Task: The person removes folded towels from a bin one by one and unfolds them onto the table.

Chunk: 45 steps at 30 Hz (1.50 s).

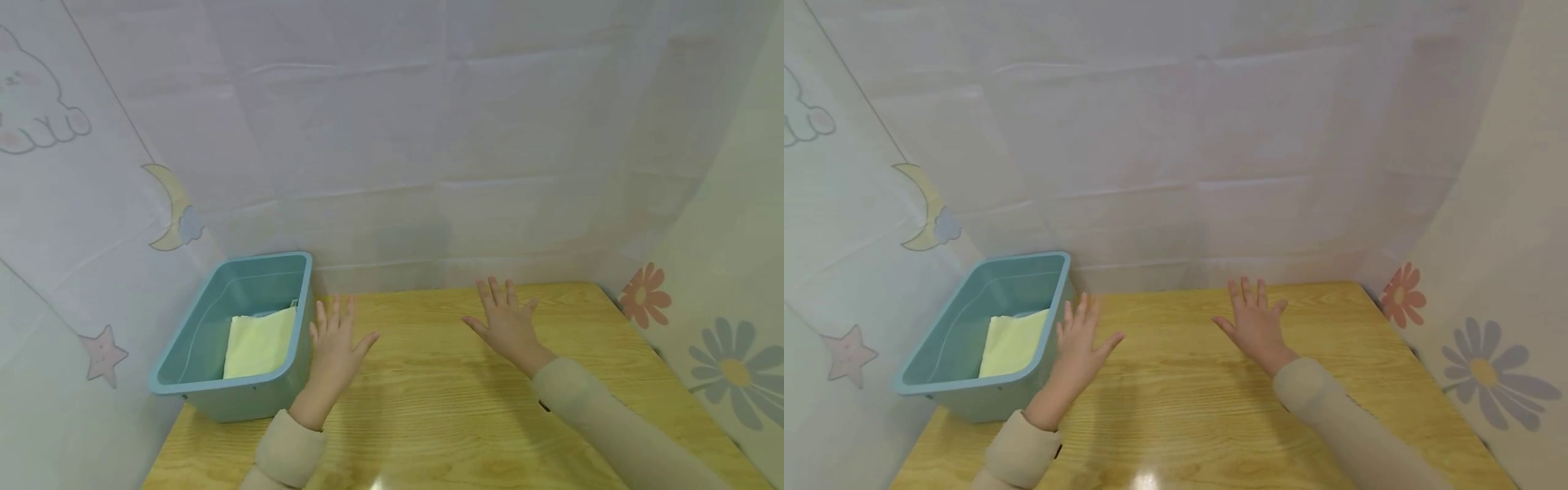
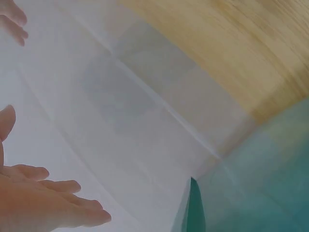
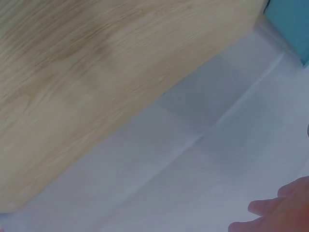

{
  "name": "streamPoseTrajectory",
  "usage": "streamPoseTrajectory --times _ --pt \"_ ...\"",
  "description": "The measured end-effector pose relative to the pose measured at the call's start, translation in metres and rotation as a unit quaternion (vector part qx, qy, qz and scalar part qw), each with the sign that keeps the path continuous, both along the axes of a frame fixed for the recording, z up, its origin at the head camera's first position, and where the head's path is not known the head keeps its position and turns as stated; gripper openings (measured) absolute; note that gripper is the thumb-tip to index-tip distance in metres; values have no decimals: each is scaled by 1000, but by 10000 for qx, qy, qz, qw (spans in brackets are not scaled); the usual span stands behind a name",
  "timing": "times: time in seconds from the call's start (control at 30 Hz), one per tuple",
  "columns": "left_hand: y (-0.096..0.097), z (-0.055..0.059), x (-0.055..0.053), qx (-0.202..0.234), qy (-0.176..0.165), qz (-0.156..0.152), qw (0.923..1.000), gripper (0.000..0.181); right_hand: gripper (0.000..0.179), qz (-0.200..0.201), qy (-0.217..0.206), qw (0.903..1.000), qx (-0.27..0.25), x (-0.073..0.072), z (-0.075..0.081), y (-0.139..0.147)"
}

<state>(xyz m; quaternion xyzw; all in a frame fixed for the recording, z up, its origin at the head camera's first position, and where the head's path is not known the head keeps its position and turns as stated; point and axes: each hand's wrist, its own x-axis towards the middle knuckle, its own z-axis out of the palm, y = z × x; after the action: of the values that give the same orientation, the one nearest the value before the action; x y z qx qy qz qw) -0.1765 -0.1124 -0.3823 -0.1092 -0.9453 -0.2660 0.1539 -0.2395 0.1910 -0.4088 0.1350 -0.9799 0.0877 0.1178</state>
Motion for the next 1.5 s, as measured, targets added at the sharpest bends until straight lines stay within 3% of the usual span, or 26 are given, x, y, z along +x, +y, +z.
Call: streamPoseTrajectory --times 0.17,0.37,0.57,0.97,1.17,1.37,1.5 --pt "-19 7 9 58 154 3 9999 75 83 56 33 10000 -76 6 9 -2" --pt "-39 12 19 529 -198 88 9984 77 79 77 218 9995 -192 12 15 -3" --pt "-63 11 30 961 -365 395 9939 74 74 238 384 9979 -474 20 19 -9" --pt "-118 2 51 1359 11 1107 9845 62 65 982 696 9904 -680 27 19 -26" --pt "-150 1 59 1490 378 1458 9773 59 66 1141 657 9886 -728 29 21 -37" --pt "-177 5 65 1378 213 1650 9764 60 64 1251 810 9854 -829 30 24 -45" --pt "-186 5 66 1237 298 1729 9767 60 63 1291 822 9843 -878 30 26 -50"
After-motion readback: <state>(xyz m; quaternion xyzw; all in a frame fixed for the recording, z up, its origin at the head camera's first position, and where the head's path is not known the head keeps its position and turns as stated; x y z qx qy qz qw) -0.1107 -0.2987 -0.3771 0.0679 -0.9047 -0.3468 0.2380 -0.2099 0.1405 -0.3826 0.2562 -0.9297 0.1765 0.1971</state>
